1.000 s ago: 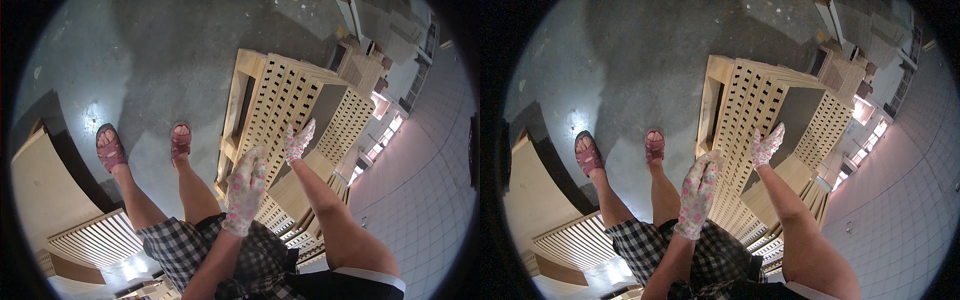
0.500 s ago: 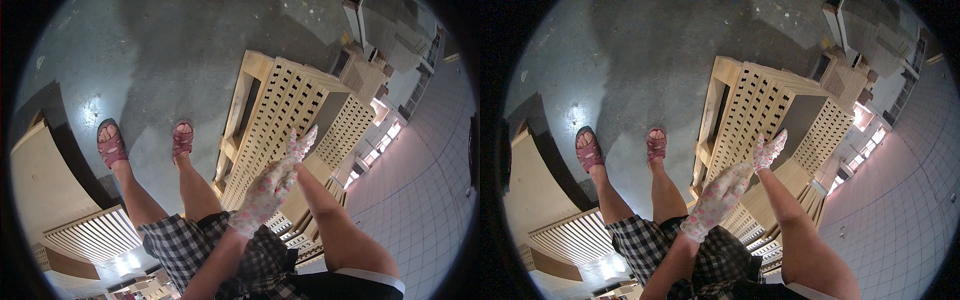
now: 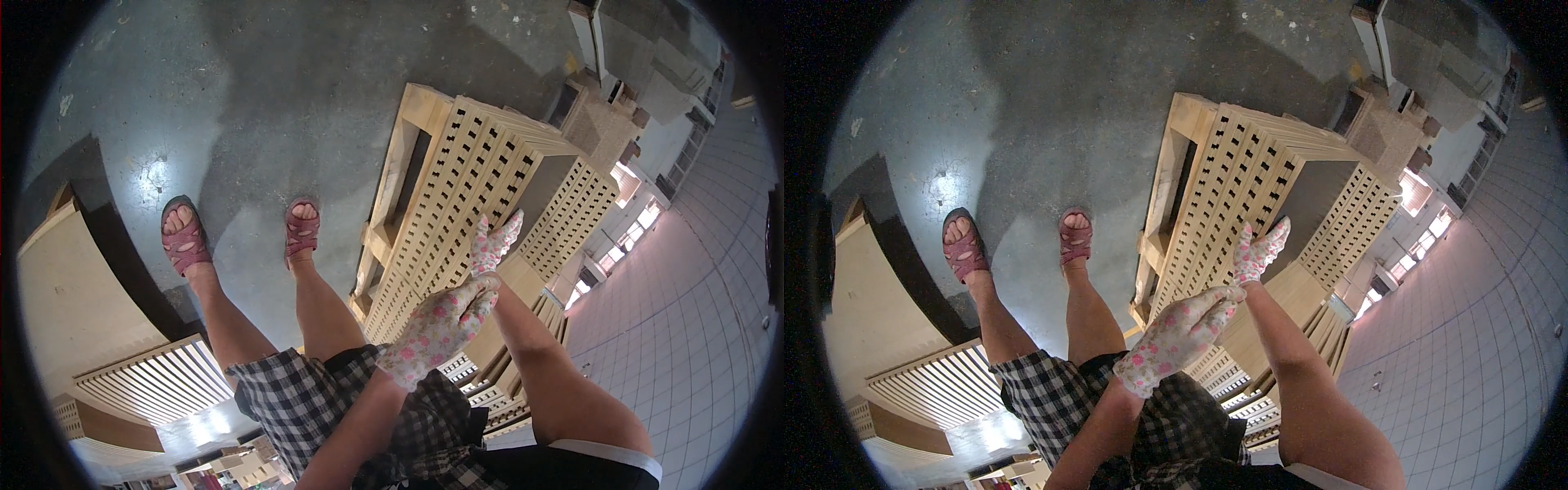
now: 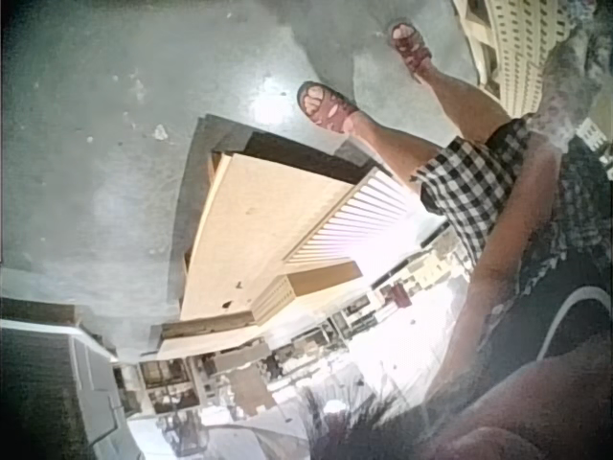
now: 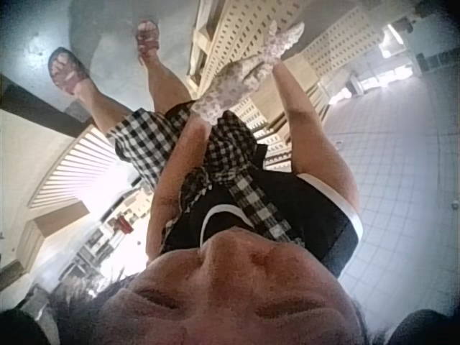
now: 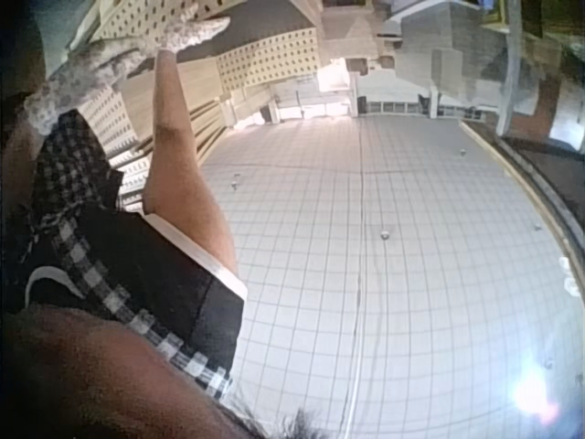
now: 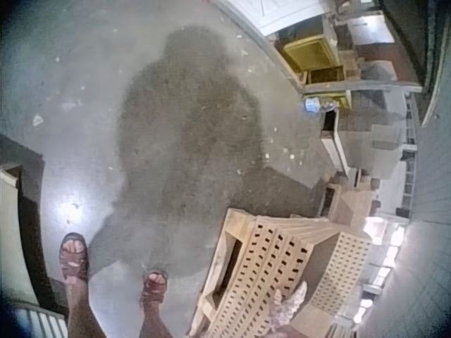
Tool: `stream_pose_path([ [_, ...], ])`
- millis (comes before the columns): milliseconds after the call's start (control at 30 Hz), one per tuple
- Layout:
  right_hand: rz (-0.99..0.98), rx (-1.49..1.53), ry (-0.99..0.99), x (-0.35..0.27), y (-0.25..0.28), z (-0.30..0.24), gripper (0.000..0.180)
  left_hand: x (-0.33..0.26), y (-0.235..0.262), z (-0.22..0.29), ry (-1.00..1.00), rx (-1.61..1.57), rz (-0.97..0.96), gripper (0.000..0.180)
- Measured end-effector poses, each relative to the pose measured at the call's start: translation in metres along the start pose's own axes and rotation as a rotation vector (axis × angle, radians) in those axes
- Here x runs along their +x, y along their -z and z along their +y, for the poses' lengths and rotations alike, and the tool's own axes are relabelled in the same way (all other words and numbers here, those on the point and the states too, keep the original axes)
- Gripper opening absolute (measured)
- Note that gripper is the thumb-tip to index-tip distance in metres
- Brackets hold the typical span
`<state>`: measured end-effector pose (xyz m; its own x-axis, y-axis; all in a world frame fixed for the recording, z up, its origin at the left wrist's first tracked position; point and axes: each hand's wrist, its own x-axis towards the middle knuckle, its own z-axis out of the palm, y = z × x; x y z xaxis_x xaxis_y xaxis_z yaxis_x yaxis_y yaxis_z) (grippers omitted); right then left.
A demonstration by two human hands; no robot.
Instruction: The person wipes a black panel with a cloth and liquid, then lifts slatted wooden panels and places them on a stack.
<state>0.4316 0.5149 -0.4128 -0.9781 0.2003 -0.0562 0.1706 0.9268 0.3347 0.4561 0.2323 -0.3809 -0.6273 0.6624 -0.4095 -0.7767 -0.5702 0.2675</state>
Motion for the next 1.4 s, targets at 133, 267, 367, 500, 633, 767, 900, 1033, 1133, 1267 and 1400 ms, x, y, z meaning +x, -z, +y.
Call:
stream_pose_path([
  [133, -0.002, 0.023, -0.006, -0.002, -0.001, -0.003, 0.077, 0.003, -0.001, -0.006, -0.01, 0.013, 0.016, 0.029],
  [267, -0.025, 0.052, -0.041, -0.002, 0.001, -0.008, 0.077, 0.006, 0.0, -0.003, 0.011, 0.061, 0.011, 0.028],
  [367, -0.015, 0.06, -0.037, 0.0, 0.003, -0.003, 0.078, 0.01, -0.003, -0.002, 0.005, 0.097, 0.007, 0.028],
  [500, -0.017, 0.065, -0.049, -0.001, 0.002, -0.006, 0.079, 0.012, -0.002, -0.001, 0.033, 0.134, -0.048, 0.027],
  [633, -0.014, 0.067, -0.066, -0.001, 0.0, -0.007, 0.078, 0.014, -0.004, -0.004, -0.015, 0.173, -0.009, 0.028],
  [767, 0.014, 0.103, -0.053, -0.003, -0.003, -0.008, 0.078, 0.018, -0.005, -0.013, -0.035, 0.094, 0.017, 0.028],
  [900, 0.017, 0.094, -0.055, -0.001, -0.002, -0.004, 0.078, 0.021, -0.004, -0.005, 0.045, 0.093, -0.006, 0.029],
  [1033, 0.015, 0.096, -0.06, -0.002, -0.001, -0.009, 0.078, 0.024, -0.007, -0.015, -0.092, 0.161, 0.055, 0.027],
  [1133, 0.012, 0.094, -0.068, -0.002, 0.001, -0.012, 0.078, 0.025, -0.004, -0.011, -0.015, 0.116, 0.034, 0.029],
  [1267, 0.026, 0.081, -0.048, -0.001, 0.0, -0.003, 0.078, 0.026, 0.002, -0.005, -0.023, 0.183, 0.043, 0.03],
  [1400, 0.014, 0.126, -0.056, -0.002, -0.001, -0.008, 0.077, 0.017, 0.017, -0.01, -0.086, 0.07, 0.102, 0.031],
])
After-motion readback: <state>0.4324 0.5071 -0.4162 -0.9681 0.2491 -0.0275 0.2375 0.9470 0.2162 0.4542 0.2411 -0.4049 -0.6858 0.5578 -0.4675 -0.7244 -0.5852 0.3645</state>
